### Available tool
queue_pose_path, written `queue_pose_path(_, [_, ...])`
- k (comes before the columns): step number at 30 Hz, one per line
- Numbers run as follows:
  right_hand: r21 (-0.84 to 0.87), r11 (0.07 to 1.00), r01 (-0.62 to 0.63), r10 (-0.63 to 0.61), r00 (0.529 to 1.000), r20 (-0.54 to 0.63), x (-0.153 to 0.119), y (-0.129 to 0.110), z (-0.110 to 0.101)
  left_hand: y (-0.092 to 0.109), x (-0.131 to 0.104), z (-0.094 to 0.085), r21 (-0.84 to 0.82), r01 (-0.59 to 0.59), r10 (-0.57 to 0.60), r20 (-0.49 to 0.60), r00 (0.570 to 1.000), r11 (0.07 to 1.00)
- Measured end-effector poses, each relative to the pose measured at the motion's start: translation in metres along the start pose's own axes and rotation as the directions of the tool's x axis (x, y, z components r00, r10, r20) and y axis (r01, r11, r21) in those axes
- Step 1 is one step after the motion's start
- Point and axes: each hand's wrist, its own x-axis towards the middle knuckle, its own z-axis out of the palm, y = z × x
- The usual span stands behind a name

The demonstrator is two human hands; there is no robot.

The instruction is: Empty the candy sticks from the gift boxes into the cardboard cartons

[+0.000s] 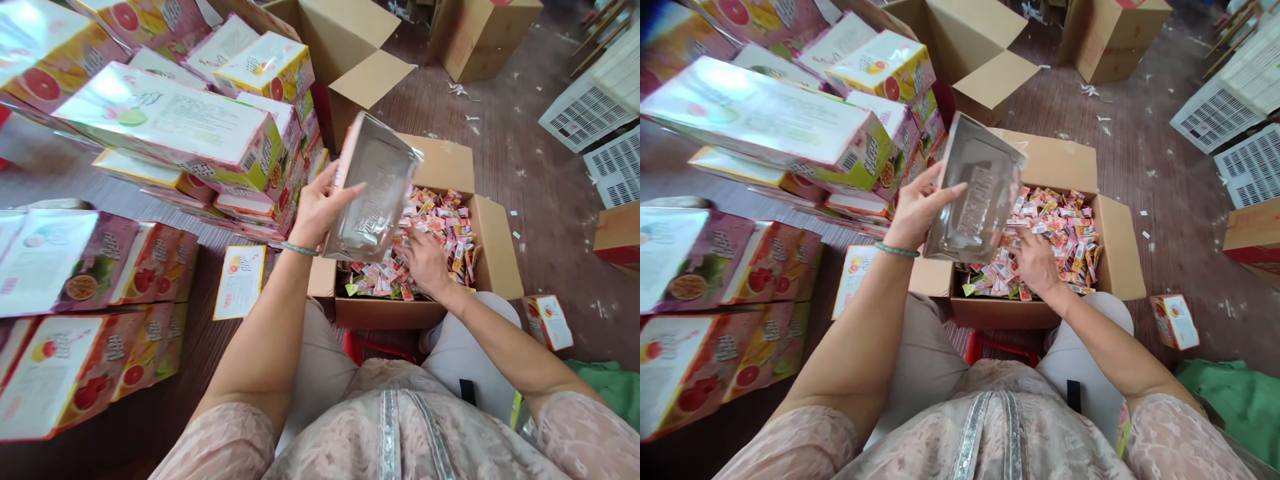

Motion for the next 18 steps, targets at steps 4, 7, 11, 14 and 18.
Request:
queue_pose_path(4, [-0.077, 0.983, -0.168, 0.171, 0.985, 0.033, -0.009, 0.044, 0.002, 0.003, 0.008, -0.014, -0.054, -0.141, 0.120, -0.292, 0.949, 0.988])
queue_pose_path(7, [-0.059, 0.968, -0.244, 0.251, 0.941, 0.228, -0.013, 0.044, 0.035, 0.007, 0.009, -0.014, -0.136, -0.213, 0.151, -0.365, 0.919, 0.967])
queue_pose_path(11, [-0.007, 0.964, -0.267, 0.256, 0.917, 0.307, -0.008, 0.005, 0.097, 0.012, 0.009, -0.009, -0.180, -0.223, 0.139, -0.388, 0.911, 0.958])
queue_pose_path(14, [0.027, 0.973, -0.229, 0.209, 0.927, 0.312, -0.001, -0.020, 0.134, 0.009, 0.013, -0.005, -0.168, -0.239, 0.148, -0.430, 0.891, 0.956])
queue_pose_path(18, [0.211, 0.915, -0.343, 0.272, 0.913, 0.305, 0.012, -0.033, 0.155, -0.004, 0.023, 0.000, -0.198, -0.199, 0.101, -0.418, 0.903, 0.960])
